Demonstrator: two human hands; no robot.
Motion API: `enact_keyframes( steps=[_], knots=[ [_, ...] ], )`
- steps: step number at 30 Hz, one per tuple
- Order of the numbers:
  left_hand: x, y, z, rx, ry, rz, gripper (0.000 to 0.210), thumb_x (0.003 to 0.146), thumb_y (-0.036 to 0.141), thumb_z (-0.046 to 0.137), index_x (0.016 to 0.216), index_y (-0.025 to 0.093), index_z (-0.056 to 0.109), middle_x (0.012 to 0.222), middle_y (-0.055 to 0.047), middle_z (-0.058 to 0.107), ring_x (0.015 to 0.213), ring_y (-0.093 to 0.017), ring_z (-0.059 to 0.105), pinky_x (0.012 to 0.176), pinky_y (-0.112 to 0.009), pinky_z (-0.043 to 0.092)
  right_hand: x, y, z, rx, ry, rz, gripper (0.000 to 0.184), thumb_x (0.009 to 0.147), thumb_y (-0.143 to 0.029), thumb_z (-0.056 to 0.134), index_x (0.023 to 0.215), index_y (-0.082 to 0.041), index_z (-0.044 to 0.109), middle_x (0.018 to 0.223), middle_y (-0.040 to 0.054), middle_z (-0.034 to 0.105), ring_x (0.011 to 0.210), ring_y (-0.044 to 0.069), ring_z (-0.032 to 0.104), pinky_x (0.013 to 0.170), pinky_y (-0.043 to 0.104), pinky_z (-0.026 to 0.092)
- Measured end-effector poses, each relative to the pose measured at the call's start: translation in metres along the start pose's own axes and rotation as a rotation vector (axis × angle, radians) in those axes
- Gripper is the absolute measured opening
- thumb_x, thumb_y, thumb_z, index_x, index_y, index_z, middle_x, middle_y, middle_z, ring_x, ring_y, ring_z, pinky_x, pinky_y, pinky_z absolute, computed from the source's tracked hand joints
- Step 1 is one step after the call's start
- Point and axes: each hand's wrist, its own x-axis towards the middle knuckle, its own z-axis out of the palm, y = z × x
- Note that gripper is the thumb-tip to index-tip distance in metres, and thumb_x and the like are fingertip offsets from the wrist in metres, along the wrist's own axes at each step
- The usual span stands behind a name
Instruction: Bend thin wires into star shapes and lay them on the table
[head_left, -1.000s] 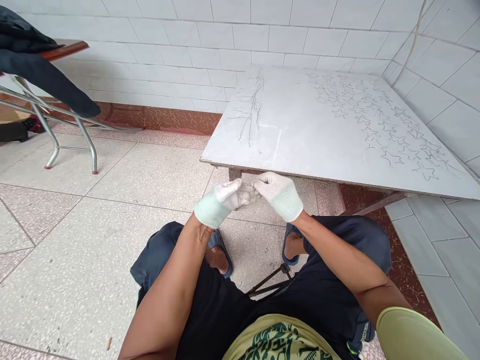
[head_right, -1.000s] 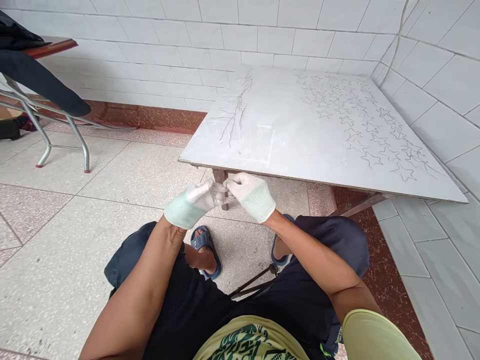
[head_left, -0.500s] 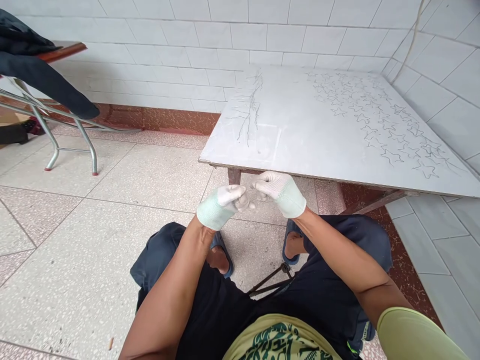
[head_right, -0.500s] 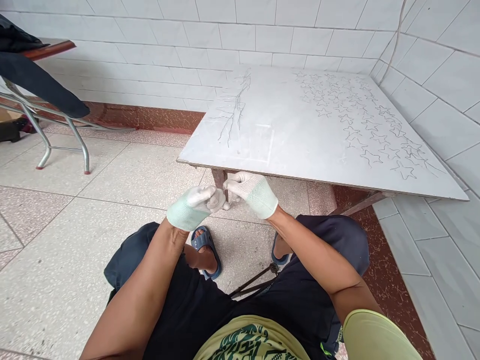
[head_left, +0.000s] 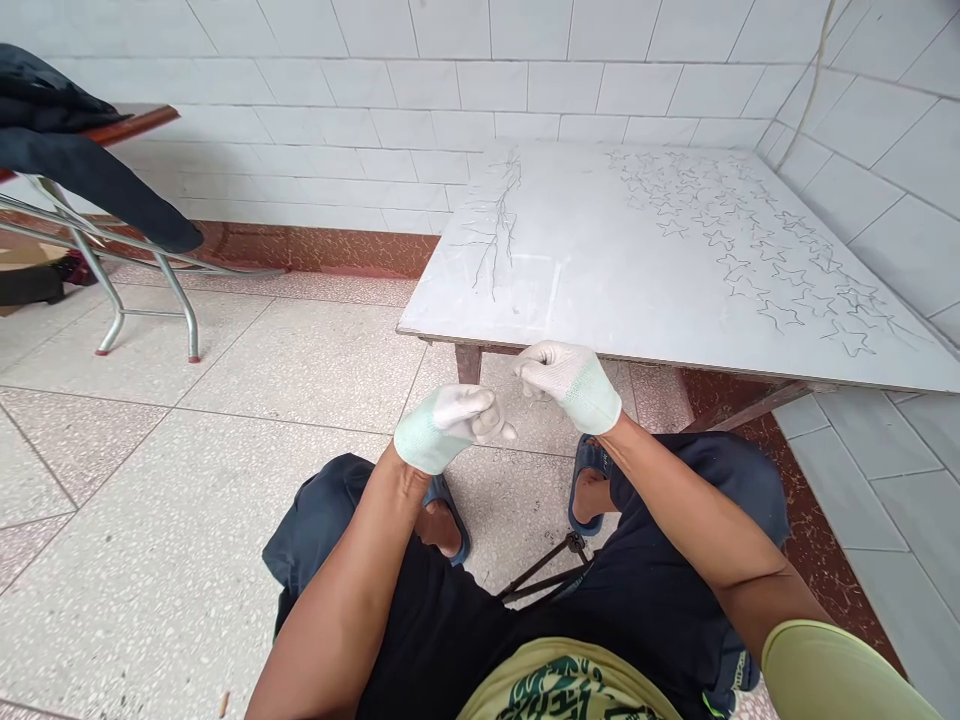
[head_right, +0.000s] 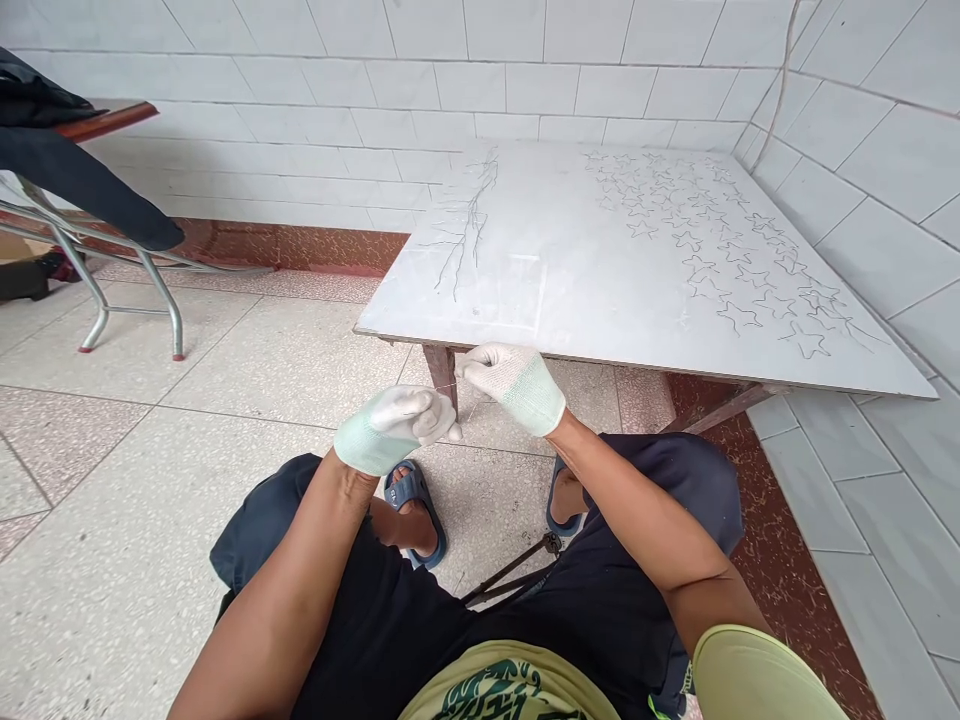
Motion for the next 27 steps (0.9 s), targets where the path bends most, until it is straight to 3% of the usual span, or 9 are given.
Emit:
enact_keyframes(
  steps=[7, 11, 16, 20, 24, 27],
  knots=[
    [-0.001, 0.002, -0.003, 0.052, -0.019, 0.049, 0.060, 0.087, 0.063, 0.079, 0.053, 0.022, 0.053, 0.050, 0.004, 0.046, 0.052, -0.013, 0.042, 0.093, -0.047, 0.061, 0.000, -0.007, 0.004, -0.151, 0.021, -0.035, 0.021, 0.084, -0.036, 0.063, 0.075, -0.021, 0.076, 0.078, -0.0001, 0.076, 0.081, 0.019, 0.072, 0.087, 0.031, 0.055],
    [-0.003, 0.004, -0.004, 0.145, 0.027, 0.077, 0.068, 0.089, 0.068, 0.076, 0.046, 0.024, 0.048, 0.045, 0.003, 0.044, 0.048, -0.012, 0.040, 0.092, -0.047, 0.061, 0.000, -0.007, 0.009, -0.202, 0.061, -0.016, 0.020, 0.086, -0.032, 0.063, 0.073, -0.021, 0.074, 0.079, -0.0002, 0.077, 0.082, 0.018, 0.072, 0.085, 0.030, 0.054],
    [-0.007, 0.010, -0.007, 0.141, 0.045, 0.156, 0.064, 0.087, 0.063, 0.081, 0.046, 0.022, 0.053, 0.045, 0.004, 0.046, 0.047, -0.012, 0.042, 0.092, -0.045, 0.062, -0.004, -0.013, 0.014, -0.231, 0.076, -0.047, 0.020, 0.089, -0.025, 0.062, 0.078, -0.022, 0.079, 0.090, -0.0003, 0.082, 0.090, 0.018, 0.076, 0.089, 0.028, 0.055],
    [-0.007, 0.009, -0.012, 0.074, 0.063, 0.130, 0.058, 0.086, 0.065, 0.082, 0.055, 0.019, 0.065, 0.053, 0.002, 0.054, 0.051, -0.014, 0.055, 0.087, -0.046, 0.063, -0.008, -0.012, 0.012, -0.290, 0.092, -0.120, 0.023, 0.090, -0.018, 0.061, 0.088, -0.023, 0.084, 0.100, -0.0006, 0.084, 0.098, 0.018, 0.078, 0.096, 0.027, 0.055],
    [-0.004, 0.003, -0.010, 0.057, 0.134, 0.087, 0.062, 0.089, 0.071, 0.075, 0.058, 0.018, 0.067, 0.055, -0.001, 0.059, 0.054, -0.017, 0.060, 0.083, -0.045, 0.063, -0.011, -0.007, 0.010, -0.367, 0.094, -0.214, 0.026, 0.093, -0.016, 0.059, 0.089, -0.023, 0.084, 0.097, -0.0006, 0.083, 0.094, 0.017, 0.076, 0.093, 0.026, 0.054],
    [-0.001, -0.001, -0.005, 0.040, 0.091, 0.048, 0.065, 0.092, 0.072, 0.072, 0.056, 0.018, 0.066, 0.052, -0.002, 0.058, 0.055, -0.018, 0.059, 0.084, -0.046, 0.063, -0.012, -0.005, 0.011, -0.439, 0.060, -0.284, 0.028, 0.095, -0.016, 0.057, 0.085, -0.024, 0.083, 0.092, -0.0007, 0.081, 0.088, 0.016, 0.074, 0.089, 0.025, 0.052]
  ],
)
